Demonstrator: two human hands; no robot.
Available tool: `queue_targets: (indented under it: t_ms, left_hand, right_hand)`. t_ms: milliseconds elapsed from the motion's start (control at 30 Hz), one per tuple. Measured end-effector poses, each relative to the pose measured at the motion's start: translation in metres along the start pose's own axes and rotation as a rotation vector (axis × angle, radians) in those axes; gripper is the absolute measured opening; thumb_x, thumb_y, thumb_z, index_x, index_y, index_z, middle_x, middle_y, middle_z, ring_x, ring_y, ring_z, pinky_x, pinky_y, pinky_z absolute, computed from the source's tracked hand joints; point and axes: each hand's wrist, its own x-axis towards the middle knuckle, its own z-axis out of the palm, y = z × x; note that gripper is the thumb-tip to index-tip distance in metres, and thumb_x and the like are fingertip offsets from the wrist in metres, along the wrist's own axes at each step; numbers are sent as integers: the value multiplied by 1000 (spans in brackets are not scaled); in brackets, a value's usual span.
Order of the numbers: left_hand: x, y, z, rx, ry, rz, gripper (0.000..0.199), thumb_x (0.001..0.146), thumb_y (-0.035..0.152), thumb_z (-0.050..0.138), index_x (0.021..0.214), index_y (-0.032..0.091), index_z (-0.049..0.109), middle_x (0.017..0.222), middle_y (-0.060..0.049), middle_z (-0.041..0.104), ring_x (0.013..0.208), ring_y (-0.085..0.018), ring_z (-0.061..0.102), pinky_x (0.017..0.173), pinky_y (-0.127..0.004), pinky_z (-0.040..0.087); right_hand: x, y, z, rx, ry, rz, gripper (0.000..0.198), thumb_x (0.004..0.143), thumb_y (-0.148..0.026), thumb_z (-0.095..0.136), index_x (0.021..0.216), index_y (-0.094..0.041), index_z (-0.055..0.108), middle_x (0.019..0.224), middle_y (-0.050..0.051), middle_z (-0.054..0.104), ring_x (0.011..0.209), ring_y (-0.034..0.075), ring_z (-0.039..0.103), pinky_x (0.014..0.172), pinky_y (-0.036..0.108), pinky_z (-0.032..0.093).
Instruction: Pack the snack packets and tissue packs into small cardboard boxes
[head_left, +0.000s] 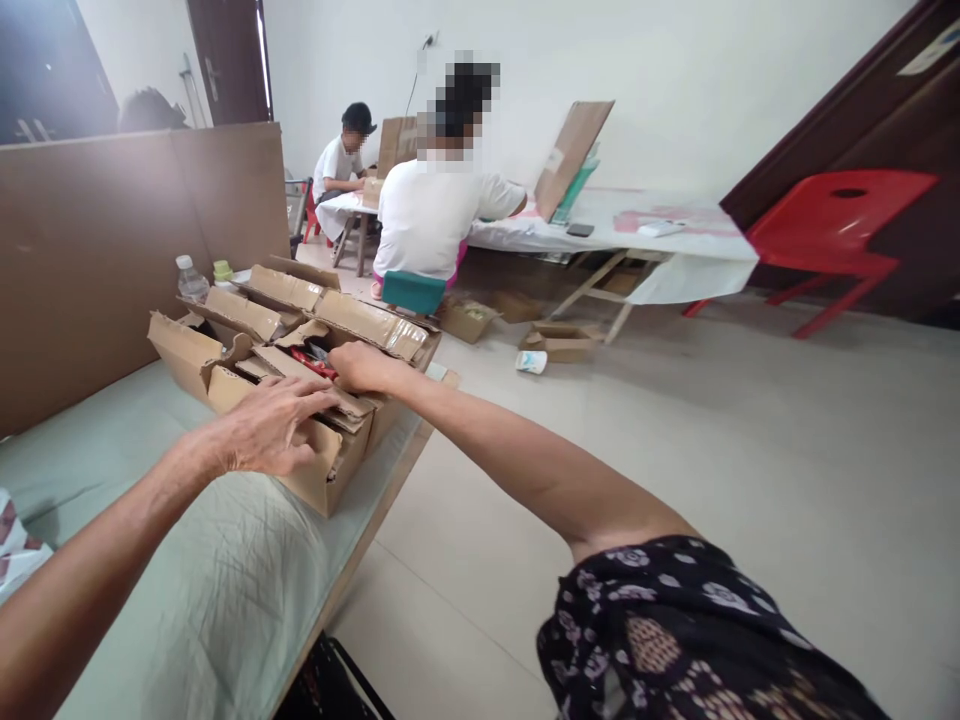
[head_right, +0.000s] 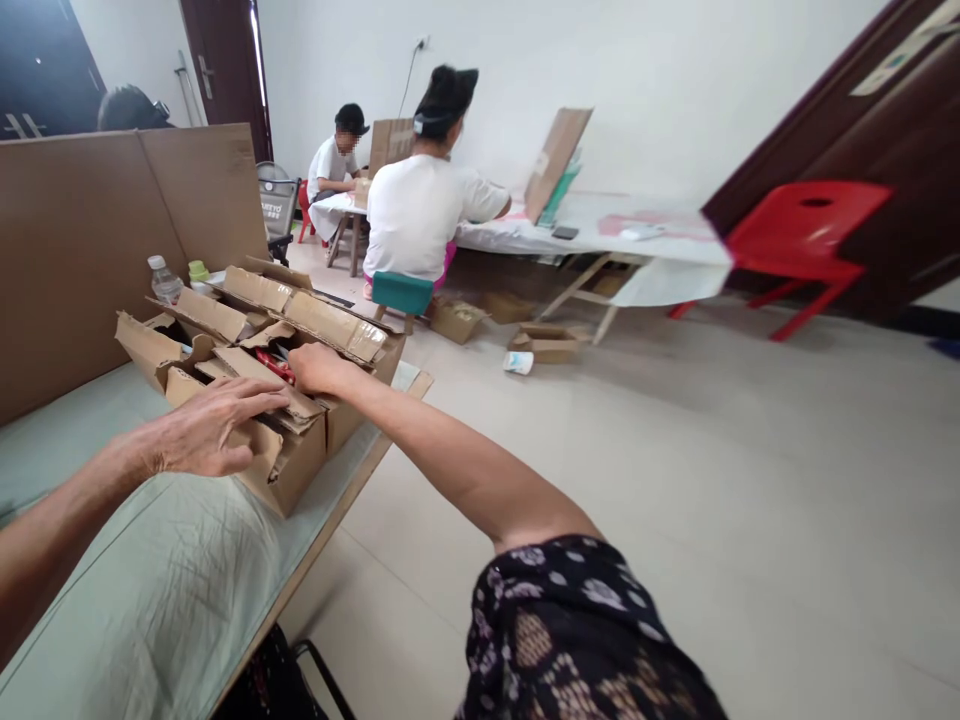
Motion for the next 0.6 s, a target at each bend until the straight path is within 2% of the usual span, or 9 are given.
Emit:
queue_targets:
  t_ms: [167,300,400,500,600]
  left_hand:
    - [8,-2,13,42,18,8,53,82,24,52,133,19,64,149,-13,62,135,-33,59,107,-51,47]
    - [14,-1,27,77,118,-23,36,94,20,45,121,21,70,139,-10,68,126,-29,63,102,-46,49]
    - [16,0,35,101,214,-92,38,95,15,45,125,19,68,140,-13,66,127,-29,61,104,-45,49]
    - [17,0,41,119,258,-152,49,93,9,47,137,21,63,146,-12,63,133,-30,57,100,-46,49]
    - [21,0,46,133,256,-190,44,96,8,47,131,25,68,138,-8,69,131,-29,58,95,-43,49]
  right_hand:
    - [-3,2,6,12,96,27,29,91,-20,65,112,-7,80,116,27,77,113,36,75,90,34,55]
    - [-9,14,-5,33,168,35,28,88,-13,62,106,-15,83,112,19,81,108,31,75,86,31,54]
    - [-13,22,-13,55,183,3,26,85,-12,62,96,-20,84,100,12,82,99,27,75,79,29,52]
    - [-16,26,-14,75,171,-14,21,83,-11,63,83,-19,82,88,11,81,86,25,73,72,29,49]
    - [-16,23,-10,92,152,-22,17,80,-11,66,73,-20,79,76,9,78,78,22,70,66,28,46]
